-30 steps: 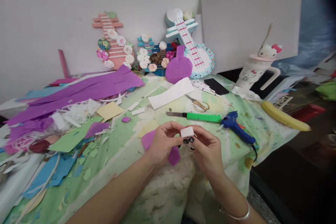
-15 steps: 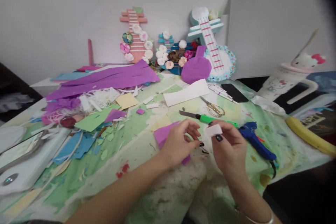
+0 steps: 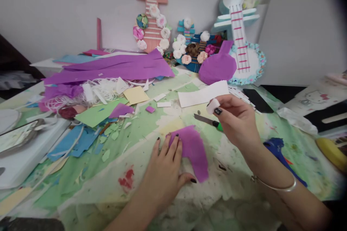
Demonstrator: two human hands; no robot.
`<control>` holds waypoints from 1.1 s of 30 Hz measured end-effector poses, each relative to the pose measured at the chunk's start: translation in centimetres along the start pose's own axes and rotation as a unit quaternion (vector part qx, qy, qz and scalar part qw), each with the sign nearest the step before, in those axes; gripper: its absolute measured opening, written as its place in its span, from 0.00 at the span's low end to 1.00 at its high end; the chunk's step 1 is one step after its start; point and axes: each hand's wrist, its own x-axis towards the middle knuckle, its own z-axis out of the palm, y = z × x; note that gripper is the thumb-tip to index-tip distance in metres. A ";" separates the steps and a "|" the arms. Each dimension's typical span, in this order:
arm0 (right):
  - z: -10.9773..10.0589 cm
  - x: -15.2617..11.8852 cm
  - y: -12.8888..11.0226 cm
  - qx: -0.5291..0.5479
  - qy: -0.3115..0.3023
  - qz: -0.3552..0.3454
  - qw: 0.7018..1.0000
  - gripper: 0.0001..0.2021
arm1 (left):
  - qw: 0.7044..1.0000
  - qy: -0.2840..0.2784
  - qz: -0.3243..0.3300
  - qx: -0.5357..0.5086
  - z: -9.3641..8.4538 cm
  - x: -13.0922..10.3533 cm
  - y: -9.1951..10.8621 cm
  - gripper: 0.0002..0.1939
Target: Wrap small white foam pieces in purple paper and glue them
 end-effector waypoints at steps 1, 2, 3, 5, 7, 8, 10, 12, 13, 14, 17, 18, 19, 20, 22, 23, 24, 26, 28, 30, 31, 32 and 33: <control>0.4 0.3 0.1 -0.002 -0.015 0.008 1.000 0.06 | 1.000 -0.012 0.000 -0.005 0.0 0.1 0.2 0.41; 0.6 0.5 0.2 -0.005 -0.025 0.014 1.000 0.06 | 1.000 -0.022 -0.001 -0.010 -0.1 0.3 0.5 0.42; 0.8 0.7 0.3 -0.007 -0.031 0.018 0.999 0.06 | 0.999 -0.030 -0.003 -0.013 -0.1 0.5 0.8 0.43; 1.1 0.9 0.4 -0.008 -0.044 0.031 0.999 0.05 | 0.999 -0.041 -0.011 -0.018 -0.1 0.8 1.2 0.45; 1.4 0.8 0.6 -0.008 -0.075 0.058 0.995 0.05 | 0.999 -0.045 -0.020 -0.020 0.0 0.9 1.6 0.46; 1.6 0.7 0.9 -0.005 -0.093 0.076 0.993 0.05 | 0.998 -0.044 -0.025 -0.021 0.1 0.8 1.7 0.46; 2.2 0.2 1.7 0.010 -0.118 0.116 0.986 0.06 | 0.998 -0.038 -0.031 -0.024 0.2 0.5 1.8 0.46; 3.1 -0.4 2.8 0.035 -0.132 0.154 0.979 0.07 | 0.998 -0.025 -0.042 -0.030 0.3 0.1 1.7 0.45; 3.4 -0.6 3.4 0.043 -0.143 0.171 0.974 0.07 | 0.998 -0.019 -0.048 -0.034 0.3 -0.1 1.6 0.44; 3.8 -0.8 4.0 0.045 -0.160 0.185 0.968 0.07 | 0.998 -0.015 -0.053 -0.038 0.2 -0.4 1.5 0.44; 4.2 -1.2 5.7 0.035 -0.209 0.201 0.956 0.07 | 0.997 -0.007 -0.064 -0.046 0.1 -0.9 1.2 0.42; 4.2 -1.2 6.1 0.031 -0.213 0.196 0.957 0.07 | 0.997 -0.008 -0.066 -0.048 0.0 -1.1 1.2 0.41; 4.2 -1.3 6.4 0.028 -0.213 0.188 0.958 0.07 | 0.996 -0.007 -0.070 -0.049 0.0 -1.2 1.0 0.42; 4.1 -1.3 6.7 0.024 -0.211 0.178 0.961 0.08 | 0.996 -0.005 -0.075 -0.050 0.0 -1.3 0.9 0.42; 3.9 -1.4 6.9 0.014 -0.210 0.155 0.965 0.08 | 0.995 0.000 -0.084 -0.051 0.1 -1.4 0.6 0.45; 3.8 -1.4 7.0 0.007 -0.216 0.141 0.966 0.08 | 0.995 0.003 -0.086 -0.051 0.1 -1.5 0.5 0.45; 3.7 -1.5 7.0 -0.002 -0.223 0.125 0.967 0.09 | 0.995 0.006 -0.087 -0.050 0.1 -1.5 0.3 0.46; 3.6 -1.4 6.9 -0.036 -0.240 0.088 0.966 0.11 | 0.995 0.010 -0.090 -0.050 0.0 -1.7 -0.1 0.45; 3.4 -1.3 6.9 -0.094 -0.257 0.045 0.961 0.13 | 0.994 0.017 -0.094 -0.049 -0.1 -1.9 -0.3 0.44; 3.2 -1.2 6.9 -0.151 -0.269 0.002 0.951 0.13 | 0.994 0.027 -0.095 -0.048 -0.1 -2.2 -0.6 0.43; 3.2 -1.2 6.9 -0.173 -0.273 -0.016 0.946 0.13 | 0.994 0.032 -0.094 -0.048 -0.1 -2.3 -0.7 0.43; 3.1 -1.1 6.9 -0.189 -0.274 -0.033 0.942 0.13 | 0.994 0.036 -0.094 -0.049 -0.2 -2.4 -0.8 0.42; 3.1 -1.1 6.9 -0.201 -0.277 -0.045 0.939 0.13 | 0.993 0.039 -0.096 -0.049 -0.2 -2.4 -0.9 0.42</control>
